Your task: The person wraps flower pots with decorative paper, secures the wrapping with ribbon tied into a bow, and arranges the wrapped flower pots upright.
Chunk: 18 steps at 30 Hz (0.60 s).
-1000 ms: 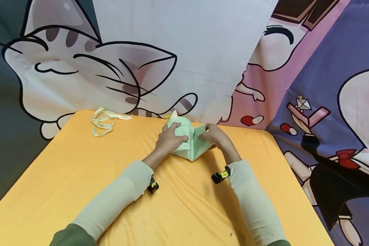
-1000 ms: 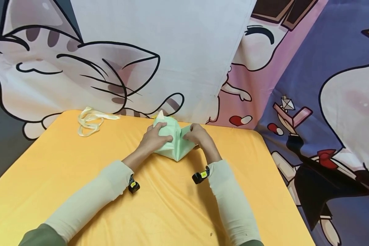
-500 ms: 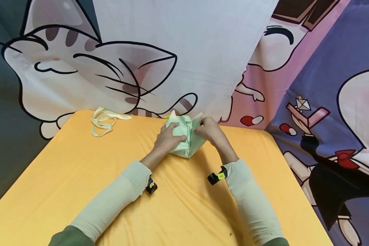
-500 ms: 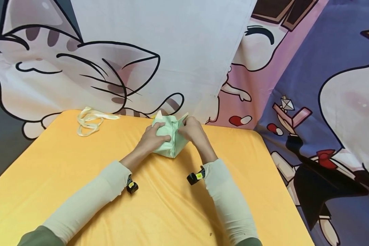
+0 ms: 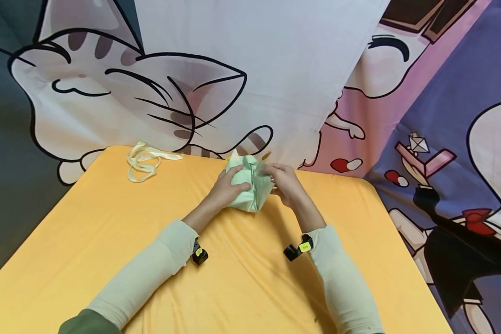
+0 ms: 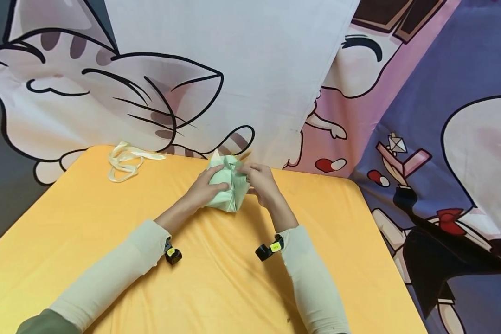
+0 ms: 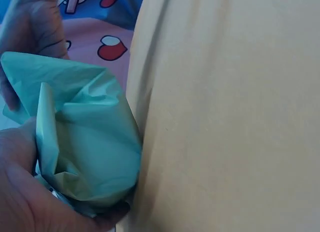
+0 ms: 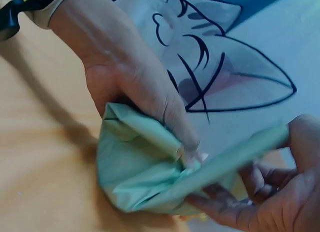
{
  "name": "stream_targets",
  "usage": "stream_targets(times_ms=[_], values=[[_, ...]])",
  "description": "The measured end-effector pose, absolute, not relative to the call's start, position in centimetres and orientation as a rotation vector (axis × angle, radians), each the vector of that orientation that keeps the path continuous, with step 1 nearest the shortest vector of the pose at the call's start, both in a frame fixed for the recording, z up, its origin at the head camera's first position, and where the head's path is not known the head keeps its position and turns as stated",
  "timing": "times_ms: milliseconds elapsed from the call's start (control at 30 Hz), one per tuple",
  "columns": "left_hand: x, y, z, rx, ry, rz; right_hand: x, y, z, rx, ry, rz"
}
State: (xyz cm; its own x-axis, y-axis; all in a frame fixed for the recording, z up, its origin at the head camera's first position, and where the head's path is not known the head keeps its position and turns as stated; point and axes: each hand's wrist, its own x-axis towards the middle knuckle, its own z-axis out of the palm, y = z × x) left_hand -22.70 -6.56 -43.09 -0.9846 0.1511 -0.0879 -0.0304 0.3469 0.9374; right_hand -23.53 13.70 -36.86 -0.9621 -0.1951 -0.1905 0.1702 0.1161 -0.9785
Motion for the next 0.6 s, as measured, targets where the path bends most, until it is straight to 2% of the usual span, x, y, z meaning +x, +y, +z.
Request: stream_targets(times_ms=[167, 333, 600], values=[[-22.6, -7.1, -43.4, 0.141, 2.381, 1.777, -24.0, 14.2, -39.1, 0.079, 1.786, -2.226], [-22.6, -7.4, -43.6, 0.131, 2.371, 1.804, -24.4, 12.9, -42.5, 0.184, 1.842, -2.331], [-22.8, -7.3, -43.9, 0.149, 2.405, 1.778, -23.6, 10.7, -45.0, -0.062, 2.102, -1.996]])
